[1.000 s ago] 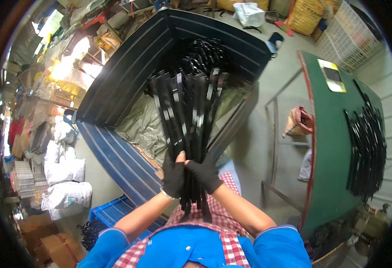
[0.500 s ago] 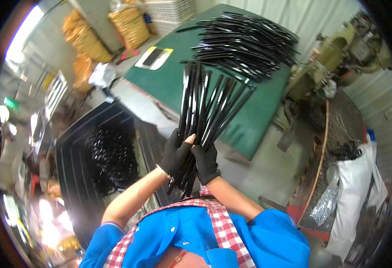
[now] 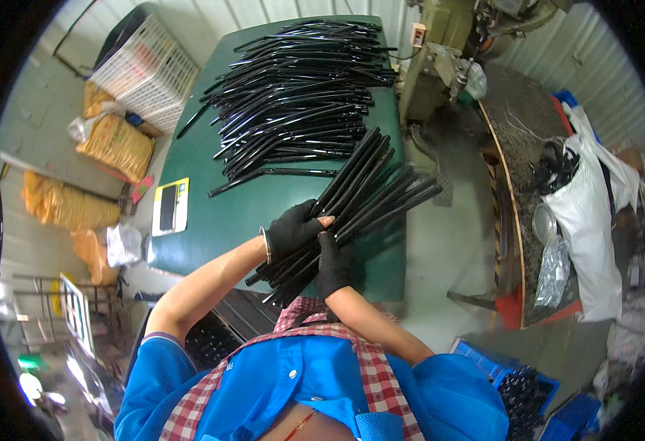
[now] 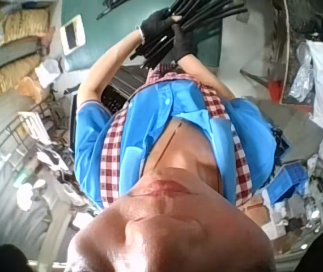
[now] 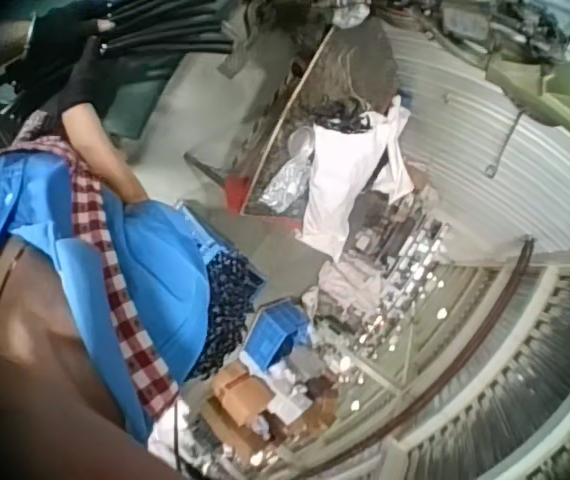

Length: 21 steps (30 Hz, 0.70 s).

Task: The person retrieves black broom handles from a blue bin and places them on a green workbench. They then open a white sack and pour small metal parts into a clear container. The person repeatedly inserts a metal part into a broom handle and secures it using a bench-mounted press tool, then places the assembled handle on the workbench.

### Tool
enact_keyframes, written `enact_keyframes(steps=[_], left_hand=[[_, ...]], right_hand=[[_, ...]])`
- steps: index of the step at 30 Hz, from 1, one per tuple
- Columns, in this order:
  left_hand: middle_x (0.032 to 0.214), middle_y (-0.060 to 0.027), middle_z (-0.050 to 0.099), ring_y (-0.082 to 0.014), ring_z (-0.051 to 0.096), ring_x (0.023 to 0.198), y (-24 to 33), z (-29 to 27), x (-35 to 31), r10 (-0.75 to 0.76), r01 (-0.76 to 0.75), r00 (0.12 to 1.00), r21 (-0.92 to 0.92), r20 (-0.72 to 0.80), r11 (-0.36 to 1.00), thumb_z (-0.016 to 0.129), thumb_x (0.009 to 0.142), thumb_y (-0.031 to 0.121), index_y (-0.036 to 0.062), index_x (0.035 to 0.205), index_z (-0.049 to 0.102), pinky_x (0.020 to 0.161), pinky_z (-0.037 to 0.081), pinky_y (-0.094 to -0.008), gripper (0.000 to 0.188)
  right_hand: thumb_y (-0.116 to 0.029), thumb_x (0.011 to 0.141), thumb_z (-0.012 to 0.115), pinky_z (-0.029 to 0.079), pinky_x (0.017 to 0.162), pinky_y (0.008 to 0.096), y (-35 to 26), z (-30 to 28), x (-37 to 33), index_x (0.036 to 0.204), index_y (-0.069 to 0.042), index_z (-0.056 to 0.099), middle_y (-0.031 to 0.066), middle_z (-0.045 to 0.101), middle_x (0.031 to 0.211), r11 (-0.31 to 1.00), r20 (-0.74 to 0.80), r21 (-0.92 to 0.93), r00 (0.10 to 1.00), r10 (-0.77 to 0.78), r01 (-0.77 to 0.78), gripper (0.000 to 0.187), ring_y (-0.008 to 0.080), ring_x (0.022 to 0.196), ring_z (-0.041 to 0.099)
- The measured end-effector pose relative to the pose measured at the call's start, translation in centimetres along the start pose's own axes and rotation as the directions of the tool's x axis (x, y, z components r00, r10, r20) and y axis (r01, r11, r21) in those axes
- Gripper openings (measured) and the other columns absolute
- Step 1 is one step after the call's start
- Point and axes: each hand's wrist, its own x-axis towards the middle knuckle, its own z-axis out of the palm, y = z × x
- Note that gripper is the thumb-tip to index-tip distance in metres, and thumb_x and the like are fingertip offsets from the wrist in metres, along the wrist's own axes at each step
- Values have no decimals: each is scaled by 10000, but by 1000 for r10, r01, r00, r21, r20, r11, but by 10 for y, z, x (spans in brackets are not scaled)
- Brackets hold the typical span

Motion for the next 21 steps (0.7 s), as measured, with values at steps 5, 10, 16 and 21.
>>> enact_keyframes(steps=[5,10,16,21], left_hand=[[968,-102,644,-133,552,888,10,-90,52,28,-37,977,38,209,999,613,885,359,-13,1135,583,793,454,-303,449],[859,-18,590,-97,501,816,8,-200,132,147,-161,931,14,333,987,632,871,355,-6,1019,603,744,449,-275,391],[944,-123,665,-209,604,907,0,-310,234,151,-241,923,226,354,944,602,842,484,20,1055,633,830,451,-328,512],[1227,-198,533,-393,465,1166,-58,-321,292,653,-434,749,830,115,351,525,867,472,92,1300,489,921,422,-423,577]], right_hand=[[-221,829,635,443,862,331,8,82,45,1190,12,549,93,583,1150,994,-116,107,993,35,-22,439,196,1004,557],[-167,822,656,428,902,321,-9,189,117,1236,-36,515,59,539,1206,907,-115,397,988,-101,139,457,168,1081,510],[-380,806,673,442,886,352,-35,295,204,1222,19,486,160,541,1215,959,-235,238,967,-99,156,607,231,1045,545],[-453,842,615,439,909,452,-18,293,277,1222,-39,489,176,532,1213,979,-32,100,983,181,-177,576,299,1098,533]])
